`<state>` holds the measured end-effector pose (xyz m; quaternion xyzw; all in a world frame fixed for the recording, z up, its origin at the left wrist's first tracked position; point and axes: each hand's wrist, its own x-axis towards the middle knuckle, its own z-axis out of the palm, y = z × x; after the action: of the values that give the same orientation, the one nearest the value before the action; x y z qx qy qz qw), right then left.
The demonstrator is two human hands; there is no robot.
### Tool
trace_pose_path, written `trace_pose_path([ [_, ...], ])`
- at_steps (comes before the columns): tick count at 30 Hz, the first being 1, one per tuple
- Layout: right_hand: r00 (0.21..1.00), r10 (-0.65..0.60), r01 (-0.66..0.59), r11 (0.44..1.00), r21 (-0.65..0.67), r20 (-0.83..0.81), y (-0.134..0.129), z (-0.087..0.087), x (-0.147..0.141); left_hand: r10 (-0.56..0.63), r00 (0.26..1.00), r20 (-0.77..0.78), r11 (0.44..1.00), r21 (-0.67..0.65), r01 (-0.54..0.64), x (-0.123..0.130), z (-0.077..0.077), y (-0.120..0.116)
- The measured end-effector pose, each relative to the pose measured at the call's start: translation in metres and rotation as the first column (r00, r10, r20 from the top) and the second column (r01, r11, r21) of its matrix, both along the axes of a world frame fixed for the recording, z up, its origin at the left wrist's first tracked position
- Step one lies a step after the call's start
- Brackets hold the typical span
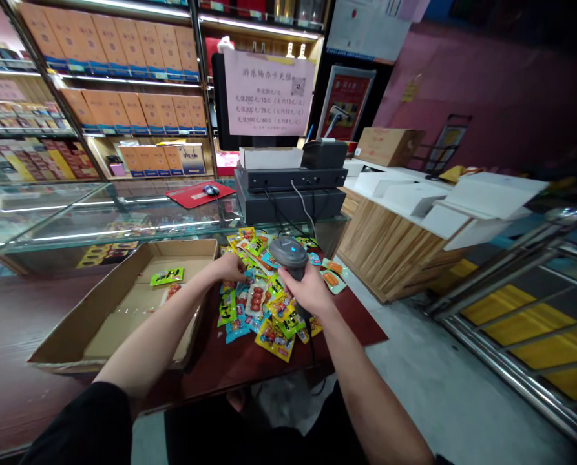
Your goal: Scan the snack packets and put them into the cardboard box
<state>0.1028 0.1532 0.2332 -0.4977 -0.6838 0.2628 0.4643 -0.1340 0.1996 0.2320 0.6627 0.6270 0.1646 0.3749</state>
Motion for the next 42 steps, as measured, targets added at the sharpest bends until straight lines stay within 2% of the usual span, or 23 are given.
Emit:
trace_pose_path([
  [3,0.998,0.070,-0.070,0.997,-0.040,-0.006,0.025,0.005,-0.012,0.046,0.962,0.267,0.999,-0.015,-0.044,-0.021,0.017,0.005],
  [7,0.991,0.133,-0.131,0.989,-0.069,0.018,0.042,0.001,-0.030,0.186,0.775,0.604,0.975,-0.014,-0.223,-0.035,0.023,0.013],
  [10,0.991,0.129,-0.128,0.992,-0.015,0.045,0.042,-0.004,-0.042,0.233,0.649,0.724,0.952,-0.033,-0.305,-0.031,0.016,0.018],
  [14,0.991,0.131,-0.131,0.991,0.030,-0.008,0.036,-0.006,-0.051,0.244,0.570,0.785,0.943,-0.053,-0.330,-0.022,0.010,0.019],
  [26,0.984,0.172,-0.172,0.985,0.011,-0.043,0.038,-0.002,-0.054,0.235,0.627,0.743,0.937,-0.001,-0.349,-0.015,0.008,0.019],
  [33,0.984,0.179,-0.179,0.983,0.030,0.011,0.035,0.000,-0.055,0.136,0.715,0.686,0.966,0.068,-0.250,-0.012,0.016,0.013],
  [37,0.981,0.191,-0.192,0.981,0.008,0.009,0.037,0.002,-0.051,0.161,0.694,0.702,0.964,0.040,-0.264,-0.012,0.017,0.013],
  [42,0.972,0.234,-0.233,0.970,-0.062,0.000,0.047,-0.002,-0.042,0.264,0.601,0.755,0.933,-0.041,-0.357,-0.016,0.014,0.015],
])
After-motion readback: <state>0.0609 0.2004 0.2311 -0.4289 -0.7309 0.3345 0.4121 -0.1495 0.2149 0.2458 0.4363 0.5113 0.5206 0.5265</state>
